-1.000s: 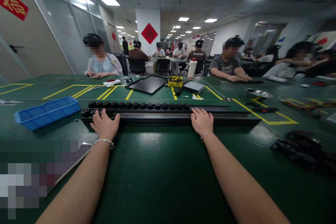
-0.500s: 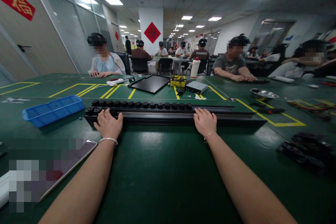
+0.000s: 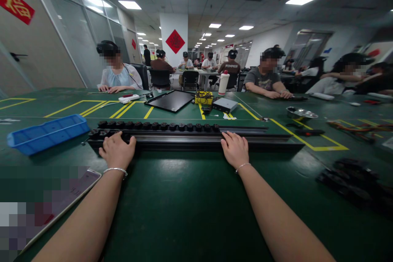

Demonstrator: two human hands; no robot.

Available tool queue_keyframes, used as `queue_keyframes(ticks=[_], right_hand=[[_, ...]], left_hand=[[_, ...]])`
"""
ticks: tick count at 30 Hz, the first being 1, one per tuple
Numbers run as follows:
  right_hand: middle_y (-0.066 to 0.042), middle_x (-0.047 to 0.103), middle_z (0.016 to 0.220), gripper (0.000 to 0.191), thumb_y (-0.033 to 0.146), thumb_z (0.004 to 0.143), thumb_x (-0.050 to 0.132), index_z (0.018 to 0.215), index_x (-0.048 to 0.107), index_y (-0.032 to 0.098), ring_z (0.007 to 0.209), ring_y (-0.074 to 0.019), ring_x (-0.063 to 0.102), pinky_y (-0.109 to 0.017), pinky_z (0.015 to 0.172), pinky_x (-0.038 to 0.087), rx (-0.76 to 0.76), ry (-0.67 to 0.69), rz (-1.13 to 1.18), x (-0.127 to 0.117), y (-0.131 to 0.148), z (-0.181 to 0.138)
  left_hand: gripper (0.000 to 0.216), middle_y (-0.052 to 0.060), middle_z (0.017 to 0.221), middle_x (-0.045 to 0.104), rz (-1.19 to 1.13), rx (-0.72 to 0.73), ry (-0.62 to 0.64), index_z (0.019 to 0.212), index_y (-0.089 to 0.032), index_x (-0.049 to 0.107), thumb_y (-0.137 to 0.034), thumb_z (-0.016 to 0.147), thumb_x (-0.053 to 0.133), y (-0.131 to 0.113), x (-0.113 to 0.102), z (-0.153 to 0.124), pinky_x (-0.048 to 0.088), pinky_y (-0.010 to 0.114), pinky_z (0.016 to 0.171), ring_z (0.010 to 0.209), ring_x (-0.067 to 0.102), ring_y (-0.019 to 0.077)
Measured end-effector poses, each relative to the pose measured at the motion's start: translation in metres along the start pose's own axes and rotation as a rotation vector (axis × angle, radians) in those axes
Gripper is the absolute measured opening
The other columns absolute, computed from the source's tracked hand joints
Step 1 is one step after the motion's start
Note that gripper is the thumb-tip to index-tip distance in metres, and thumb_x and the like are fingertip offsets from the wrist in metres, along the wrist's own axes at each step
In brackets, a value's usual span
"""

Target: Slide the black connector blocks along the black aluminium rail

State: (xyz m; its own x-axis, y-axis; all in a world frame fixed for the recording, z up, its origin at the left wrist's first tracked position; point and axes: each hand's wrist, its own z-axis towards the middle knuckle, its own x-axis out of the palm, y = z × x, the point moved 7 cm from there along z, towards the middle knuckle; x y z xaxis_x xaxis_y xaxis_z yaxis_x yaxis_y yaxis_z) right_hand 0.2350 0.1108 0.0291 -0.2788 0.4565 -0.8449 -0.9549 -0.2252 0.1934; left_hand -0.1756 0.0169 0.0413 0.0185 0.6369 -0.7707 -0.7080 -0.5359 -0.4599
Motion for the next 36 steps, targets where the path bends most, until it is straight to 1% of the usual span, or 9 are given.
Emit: queue_keyframes(ticks=[9,17,23,32,36], right_hand=[[-0.002,0.056,0.123,0.039,0.036,0.089,0.032,0.115,0.059,0.025,0.117,-0.0212,0.042,-0.041,0.099,0.024,0.024,-0.052,0.062,-0.0032,-0.0017,0.0026],[-0.002,0.057,0.121,0.037,0.032,0.087,0.035,0.113,0.06,0.026,0.115,-0.0207,0.044,-0.041,0.099,0.023,0.048,-0.053,0.066,-0.0045,0.0016,0.004],[-0.003,0.059,0.117,0.036,0.031,0.086,0.036,0.111,0.062,0.027,0.112,-0.0208,0.046,-0.041,0.098,0.023,0.057,-0.067,0.077,-0.0051,0.0025,0.0054],[-0.003,0.059,0.117,0.037,0.031,0.087,0.035,0.111,0.061,0.027,0.113,-0.0205,0.045,-0.041,0.099,0.021,0.054,-0.073,0.088,-0.0044,0.0025,0.0041],[-0.003,0.059,0.118,0.037,0.031,0.087,0.035,0.112,0.061,0.027,0.113,-0.0203,0.045,-0.041,0.1,0.021,0.058,-0.075,0.079,-0.0041,0.0019,0.0042]], left_hand=[[0.057,0.02,0.126,0.047,0.019,-0.004,-0.009,0.122,-0.014,0.046,-0.049,0.078,0.039,-0.0024,-0.001,-0.0001,0.028,0.049,0.101,0.126,0.033,0.0306],[0.053,0.018,0.12,0.05,0.043,0.004,0.021,0.12,-0.016,0.048,-0.046,0.078,0.04,-0.0029,0.0014,0.0024,0.031,0.047,0.097,0.119,0.04,0.0326],[0.052,0.02,0.116,0.052,0.05,0.02,0.032,0.12,-0.014,0.049,-0.046,0.079,0.039,-0.0063,-0.0012,0.0014,0.031,0.047,0.095,0.117,0.042,0.0341],[0.05,0.019,0.113,0.053,0.065,0.03,0.055,0.119,-0.016,0.05,-0.045,0.079,0.038,-0.0075,-0.0017,0.0022,0.032,0.047,0.094,0.115,0.044,0.0334],[0.049,0.018,0.114,0.054,0.066,0.025,0.072,0.119,-0.018,0.049,-0.044,0.08,0.038,-0.008,-0.0003,0.0022,0.032,0.047,0.094,0.115,0.044,0.0328]])
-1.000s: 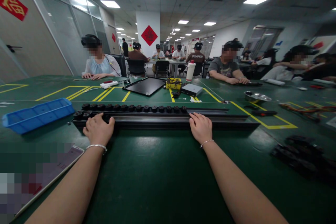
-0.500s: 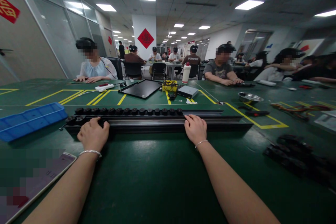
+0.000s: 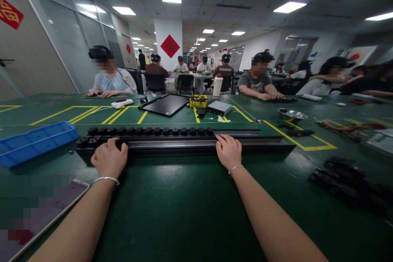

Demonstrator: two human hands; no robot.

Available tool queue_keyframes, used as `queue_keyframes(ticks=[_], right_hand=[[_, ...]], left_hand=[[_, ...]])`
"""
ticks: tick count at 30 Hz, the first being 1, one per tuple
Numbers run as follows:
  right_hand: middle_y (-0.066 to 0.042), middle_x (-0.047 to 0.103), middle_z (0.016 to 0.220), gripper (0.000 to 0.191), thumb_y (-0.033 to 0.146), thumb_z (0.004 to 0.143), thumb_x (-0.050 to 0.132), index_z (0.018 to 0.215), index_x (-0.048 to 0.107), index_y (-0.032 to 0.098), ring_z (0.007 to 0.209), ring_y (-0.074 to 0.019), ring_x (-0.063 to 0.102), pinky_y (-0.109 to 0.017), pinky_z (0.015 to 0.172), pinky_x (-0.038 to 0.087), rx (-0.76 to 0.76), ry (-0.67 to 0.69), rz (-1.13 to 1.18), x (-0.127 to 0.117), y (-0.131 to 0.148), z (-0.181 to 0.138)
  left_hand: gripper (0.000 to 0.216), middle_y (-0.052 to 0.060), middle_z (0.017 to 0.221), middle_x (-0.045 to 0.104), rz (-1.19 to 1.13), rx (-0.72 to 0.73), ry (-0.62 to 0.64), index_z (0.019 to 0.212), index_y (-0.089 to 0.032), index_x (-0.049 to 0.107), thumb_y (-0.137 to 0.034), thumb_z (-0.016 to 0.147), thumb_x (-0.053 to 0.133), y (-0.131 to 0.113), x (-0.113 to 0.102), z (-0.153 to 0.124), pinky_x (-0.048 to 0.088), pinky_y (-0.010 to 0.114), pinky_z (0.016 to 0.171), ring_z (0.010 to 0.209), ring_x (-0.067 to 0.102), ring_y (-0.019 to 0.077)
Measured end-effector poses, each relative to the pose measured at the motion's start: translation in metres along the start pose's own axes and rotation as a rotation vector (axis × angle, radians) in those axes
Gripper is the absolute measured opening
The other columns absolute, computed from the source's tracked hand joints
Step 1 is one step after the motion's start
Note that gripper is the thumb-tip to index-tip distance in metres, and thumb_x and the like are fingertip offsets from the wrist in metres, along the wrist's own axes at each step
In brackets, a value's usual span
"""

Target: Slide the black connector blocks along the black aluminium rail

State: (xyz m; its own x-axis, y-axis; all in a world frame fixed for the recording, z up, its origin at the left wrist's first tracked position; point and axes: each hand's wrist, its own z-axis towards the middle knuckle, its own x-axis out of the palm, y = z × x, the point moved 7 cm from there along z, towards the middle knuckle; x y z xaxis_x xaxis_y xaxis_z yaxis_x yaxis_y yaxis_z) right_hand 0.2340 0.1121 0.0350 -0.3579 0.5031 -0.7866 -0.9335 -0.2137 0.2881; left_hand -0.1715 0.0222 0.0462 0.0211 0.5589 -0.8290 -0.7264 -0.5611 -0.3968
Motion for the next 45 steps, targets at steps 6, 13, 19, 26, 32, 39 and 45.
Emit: queue_keyframes(ticks=[6,13,19,26,32,39,45], right_hand=[[-0.004,0.058,0.119,0.037,0.032,0.087,0.034,0.111,0.061,0.027,0.113,-0.0206,0.045,-0.041,0.1,0.021,-0.008,0.005,0.007,-0.001,0.0,0.0],[-0.004,0.058,0.119,0.037,0.031,0.087,0.035,0.112,0.061,0.027,0.114,-0.021,0.044,-0.041,0.1,0.021,-0.006,0.02,0.018,-0.002,0.0,0.0],[-0.003,0.058,0.12,0.036,0.032,0.087,0.035,0.112,0.061,0.027,0.115,-0.0204,0.044,-0.041,0.1,0.021,-0.001,0.007,0.01,0.0,0.0,-0.001],[-0.004,0.059,0.119,0.036,0.031,0.086,0.036,0.111,0.062,0.027,0.113,-0.0208,0.045,-0.041,0.1,0.022,-0.004,-0.005,0.008,-0.001,0.0,-0.001],[-0.003,0.058,0.119,0.037,0.032,0.087,0.035,0.112,0.061,0.027,0.114,-0.0206,0.045,-0.042,0.1,0.023,-0.006,0.011,0.001,-0.001,0.0,0.0],[-0.003,0.058,0.119,0.036,0.031,0.086,0.036,0.112,0.062,0.027,0.114,-0.0207,0.045,-0.041,0.1,0.023,-0.007,0.002,-0.003,0.0,0.0,0.0],[-0.003,0.058,0.12,0.036,0.031,0.087,0.036,0.112,0.061,0.027,0.114,-0.0201,0.045,-0.041,0.099,0.023,-0.006,0.005,-0.013,-0.001,0.0,-0.001]], left_hand=[[0.063,0.02,0.132,0.042,-0.126,-0.03,-0.089,0.131,-0.014,0.034,-0.048,0.079,0.039,0.004,-0.001,-0.004,0.022,0.049,0.103,0.128,0.03,0.0311],[0.065,0.023,0.137,0.036,-0.128,-0.065,0.034,0.132,-0.013,0.035,-0.052,0.08,0.034,0.009,0.01,0.001,0.015,0.055,0.105,0.134,0.02,0.0295],[0.064,0.022,0.137,0.037,-0.11,-0.048,0.045,0.133,-0.014,0.034,-0.051,0.081,0.032,0.011,0.014,0.003,0.016,0.057,0.104,0.134,0.021,0.0291],[0.061,0.022,0.137,0.037,-0.119,-0.046,0.046,0.131,-0.015,0.037,-0.05,0.081,0.032,0.011,0.013,0.003,0.017,0.058,0.103,0.134,0.021,0.029],[0.057,0.02,0.134,0.041,-0.129,-0.044,0.046,0.128,-0.017,0.041,-0.049,0.081,0.032,0.008,0.01,0.002,0.017,0.056,0.104,0.133,0.023,0.0282],[0.054,0.018,0.132,0.045,-0.118,-0.039,0.049,0.125,-0.019,0.044,-0.048,0.08,0.034,0.008,0.009,0.002,0.019,0.054,0.104,0.131,0.027,0.0284],[0.054,0.018,0.13,0.046,-0.114,-0.04,0.043,0.124,-0.02,0.045,-0.048,0.08,0.034,0.009,0.009,0.003,0.02,0.056,0.102,0.13,0.029,0.0293]])
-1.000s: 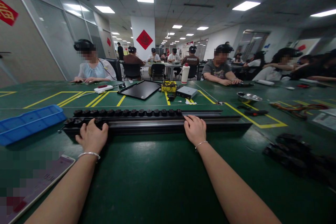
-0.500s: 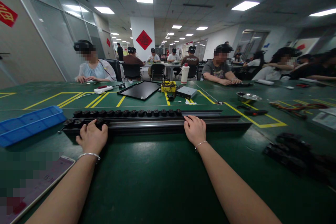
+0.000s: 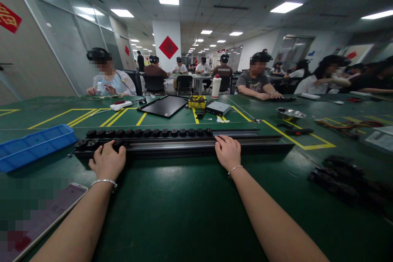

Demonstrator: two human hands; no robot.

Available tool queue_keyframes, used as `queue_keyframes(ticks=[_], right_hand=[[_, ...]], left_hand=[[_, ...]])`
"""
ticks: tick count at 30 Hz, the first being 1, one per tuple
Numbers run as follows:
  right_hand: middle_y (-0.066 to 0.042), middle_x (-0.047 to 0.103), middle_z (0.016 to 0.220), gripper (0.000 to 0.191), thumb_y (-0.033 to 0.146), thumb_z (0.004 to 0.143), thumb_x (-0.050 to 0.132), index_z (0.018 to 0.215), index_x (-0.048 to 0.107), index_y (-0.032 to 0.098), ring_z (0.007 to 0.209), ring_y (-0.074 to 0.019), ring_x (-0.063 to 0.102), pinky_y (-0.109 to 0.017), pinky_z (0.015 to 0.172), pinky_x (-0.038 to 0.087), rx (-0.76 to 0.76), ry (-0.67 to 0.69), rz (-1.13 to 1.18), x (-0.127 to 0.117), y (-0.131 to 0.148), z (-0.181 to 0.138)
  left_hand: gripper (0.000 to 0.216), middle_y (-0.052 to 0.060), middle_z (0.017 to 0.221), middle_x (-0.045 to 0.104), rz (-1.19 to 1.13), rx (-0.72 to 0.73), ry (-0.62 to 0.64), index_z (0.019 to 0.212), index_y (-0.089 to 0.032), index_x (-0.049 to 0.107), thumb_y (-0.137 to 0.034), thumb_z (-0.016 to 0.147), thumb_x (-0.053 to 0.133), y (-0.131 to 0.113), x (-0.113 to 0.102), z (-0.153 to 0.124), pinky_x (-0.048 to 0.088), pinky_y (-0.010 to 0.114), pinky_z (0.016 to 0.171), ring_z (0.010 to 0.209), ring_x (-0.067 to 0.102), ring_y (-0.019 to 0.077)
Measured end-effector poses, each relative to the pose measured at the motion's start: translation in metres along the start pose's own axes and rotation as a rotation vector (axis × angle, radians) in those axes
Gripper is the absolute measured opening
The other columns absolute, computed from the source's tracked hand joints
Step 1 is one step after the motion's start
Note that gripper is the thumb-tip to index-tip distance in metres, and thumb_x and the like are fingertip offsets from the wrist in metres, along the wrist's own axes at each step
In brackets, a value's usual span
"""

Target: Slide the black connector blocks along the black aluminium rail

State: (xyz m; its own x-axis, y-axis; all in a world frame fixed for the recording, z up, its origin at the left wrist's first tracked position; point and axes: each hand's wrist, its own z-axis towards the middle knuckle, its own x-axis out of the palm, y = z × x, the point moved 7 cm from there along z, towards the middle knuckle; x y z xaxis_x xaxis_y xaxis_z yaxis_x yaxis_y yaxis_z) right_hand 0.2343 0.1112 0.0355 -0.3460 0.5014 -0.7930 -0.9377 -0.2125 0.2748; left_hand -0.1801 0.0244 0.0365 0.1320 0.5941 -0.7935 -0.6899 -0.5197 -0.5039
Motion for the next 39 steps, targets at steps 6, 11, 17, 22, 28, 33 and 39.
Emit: queue_keyframes(ticks=[6,11,17,22,28,33,39], right_hand=[[-0.003,0.058,0.119,0.036,0.031,0.086,0.036,0.111,0.062,0.027,0.114,-0.0203,0.045,-0.041,0.1,0.023,0.004,-0.009,0.005,0.0002,-0.0005,0.0005],[-0.003,0.059,0.119,0.036,0.031,0.086,0.037,0.111,0.062,0.028,0.113,-0.0208,0.045,-0.041,0.1,0.022,0.001,-0.011,0.025,0.0008,-0.001,0.0003],[-0.003,0.058,0.119,0.036,0.032,0.086,0.036,0.112,0.062,0.027,0.114,-0.0209,0.045,-0.041,0.1,0.022,0.003,-0.003,0.029,0.0005,-0.0011,0.0001],[-0.003,0.058,0.119,0.037,0.032,0.087,0.035,0.112,0.061,0.027,0.115,-0.0212,0.044,-0.042,0.101,0.022,0.0,0.005,0.037,0.0003,-0.0009,0.0001],[-0.003,0.058,0.12,0.036,0.032,0.086,0.036,0.112,0.061,0.027,0.115,-0.0211,0.044,-0.041,0.1,0.022,0.005,0.005,0.025,0.0015,-0.0011,0.0],[-0.003,0.058,0.119,0.036,0.031,0.086,0.037,0.111,0.062,0.027,0.114,-0.0204,0.045,-0.04,0.1,0.021,0.002,-0.017,0.023,0.0013,-0.0011,-0.0004],[-0.002,0.058,0.119,0.035,0.031,0.086,0.037,0.11,0.062,0.027,0.113,-0.0204,0.045,-0.04,0.1,0.021,-0.006,-0.023,0.016,0.0026,-0.0021,0.0002]], left_hand=[[0.053,0.016,0.129,0.048,-0.008,-0.014,-0.005,0.123,-0.021,0.047,-0.049,0.079,0.035,0.0018,0.0008,0.0018,0.022,0.055,0.102,0.128,0.031,0.0304],[0.051,0.015,0.128,0.049,0.006,-0.009,0.006,0.122,-0.023,0.047,-0.049,0.081,0.032,0.0019,0.0017,0.003,0.023,0.054,0.101,0.128,0.031,0.029],[0.051,0.017,0.127,0.049,0.015,0.001,0.027,0.121,-0.022,0.046,-0.05,0.082,0.031,0.0006,0.001,0.0032,0.023,0.055,0.101,0.128,0.031,0.0299],[0.049,0.017,0.125,0.051,0.012,0.015,0.022,0.12,-0.022,0.047,-0.049,0.082,0.031,-0.0004,0.0007,0.0029,0.024,0.055,0.1,0.126,0.033,0.0302],[0.048,0.016,0.123,0.051,0.016,0.008,0.032,0.12,-0.023,0.047,-0.047,0.083,0.031,-0.0018,-0.0001,0.0016,0.025,0.053,0.1,0.125,0.035,0.0293],[0.047,0.015,0.124,0.051,0.037,0.003,0.044,0.12,-0.022,0.047,-0.046,0.083,0.031,-0.0023,0.0004,0.0021,0.025,0.052,0.099,0.124,0.035,0.0287],[0.046,0.015,0.121,0.053,0.028,-0.008,0.043,0.118,-0.022,0.049,-0.044,0.081,0.034,-0.0005,0.0017,0.0044,0.026,0.052,0.1,0.123,0.037,0.0296]])
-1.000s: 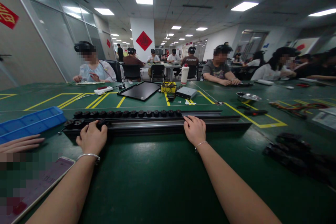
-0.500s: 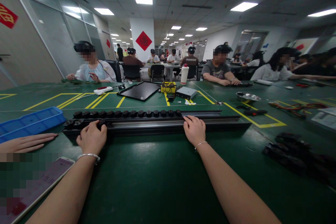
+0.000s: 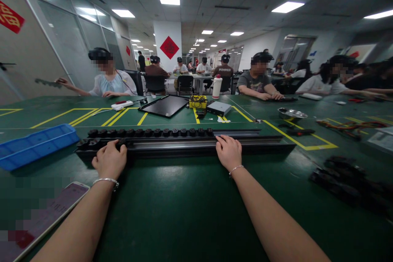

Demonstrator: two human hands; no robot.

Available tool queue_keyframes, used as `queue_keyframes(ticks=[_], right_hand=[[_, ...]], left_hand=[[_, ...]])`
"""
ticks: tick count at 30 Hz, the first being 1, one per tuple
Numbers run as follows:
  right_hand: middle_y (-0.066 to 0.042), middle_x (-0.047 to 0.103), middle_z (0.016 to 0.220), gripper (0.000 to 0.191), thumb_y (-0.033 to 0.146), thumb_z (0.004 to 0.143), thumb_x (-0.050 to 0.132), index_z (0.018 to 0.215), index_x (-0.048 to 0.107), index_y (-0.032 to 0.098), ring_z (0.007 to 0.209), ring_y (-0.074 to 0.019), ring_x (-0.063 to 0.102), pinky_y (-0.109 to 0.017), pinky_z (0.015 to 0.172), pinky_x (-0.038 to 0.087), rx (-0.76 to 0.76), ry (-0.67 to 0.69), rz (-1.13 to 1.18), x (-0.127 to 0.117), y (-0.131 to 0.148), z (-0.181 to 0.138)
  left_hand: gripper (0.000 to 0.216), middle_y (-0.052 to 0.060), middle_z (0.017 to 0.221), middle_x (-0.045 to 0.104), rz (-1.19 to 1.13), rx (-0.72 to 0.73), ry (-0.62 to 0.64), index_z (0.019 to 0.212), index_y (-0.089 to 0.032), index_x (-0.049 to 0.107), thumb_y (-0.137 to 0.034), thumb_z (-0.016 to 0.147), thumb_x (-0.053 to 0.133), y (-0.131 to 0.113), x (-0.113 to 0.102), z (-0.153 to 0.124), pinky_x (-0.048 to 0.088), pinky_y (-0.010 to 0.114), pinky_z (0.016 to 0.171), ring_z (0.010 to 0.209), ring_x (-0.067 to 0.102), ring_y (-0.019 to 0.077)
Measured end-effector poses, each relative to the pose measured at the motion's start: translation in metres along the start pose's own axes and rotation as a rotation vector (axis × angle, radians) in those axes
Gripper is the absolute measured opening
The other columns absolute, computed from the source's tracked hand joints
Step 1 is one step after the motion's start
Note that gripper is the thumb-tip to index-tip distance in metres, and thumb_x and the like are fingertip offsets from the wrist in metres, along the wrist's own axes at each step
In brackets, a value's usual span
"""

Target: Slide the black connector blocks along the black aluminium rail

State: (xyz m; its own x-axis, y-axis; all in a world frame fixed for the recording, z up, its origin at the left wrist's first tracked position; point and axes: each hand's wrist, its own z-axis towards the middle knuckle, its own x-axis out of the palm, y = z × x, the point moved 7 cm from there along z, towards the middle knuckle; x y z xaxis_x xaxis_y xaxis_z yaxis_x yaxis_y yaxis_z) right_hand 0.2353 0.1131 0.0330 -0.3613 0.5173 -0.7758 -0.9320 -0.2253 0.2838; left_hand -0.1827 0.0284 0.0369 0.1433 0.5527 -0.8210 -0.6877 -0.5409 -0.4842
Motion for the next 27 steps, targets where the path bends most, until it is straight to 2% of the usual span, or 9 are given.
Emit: queue_keyframes(ticks=[9,27], right_hand=[[-0.003,0.058,0.119,0.037,0.033,0.087,0.034,0.111,0.062,0.027,0.114,-0.0205,0.044,-0.042,0.1,0.021,-0.003,0.016,-0.013,0.0015,-0.0015,0.0007],[-0.002,0.058,0.12,0.037,0.032,0.088,0.034,0.112,0.061,0.027,0.114,-0.0202,0.045,-0.042,0.099,0.022,-0.017,0.032,-0.039,0.0004,-0.0003,0.001]], left_hand=[[0.042,0.013,0.115,0.057,0.003,0.029,-0.027,0.115,-0.023,0.051,-0.042,0.081,0.035,-0.0016,0.0,-0.0006,0.029,0.052,0.098,0.119,0.042,0.0283],[0.041,0.012,0.116,0.057,0.011,0.078,-0.066,0.116,-0.023,0.05,-0.041,0.083,0.035,-0.005,-0.0011,-0.0057,0.027,0.053,0.098,0.117,0.042,0.0275]])
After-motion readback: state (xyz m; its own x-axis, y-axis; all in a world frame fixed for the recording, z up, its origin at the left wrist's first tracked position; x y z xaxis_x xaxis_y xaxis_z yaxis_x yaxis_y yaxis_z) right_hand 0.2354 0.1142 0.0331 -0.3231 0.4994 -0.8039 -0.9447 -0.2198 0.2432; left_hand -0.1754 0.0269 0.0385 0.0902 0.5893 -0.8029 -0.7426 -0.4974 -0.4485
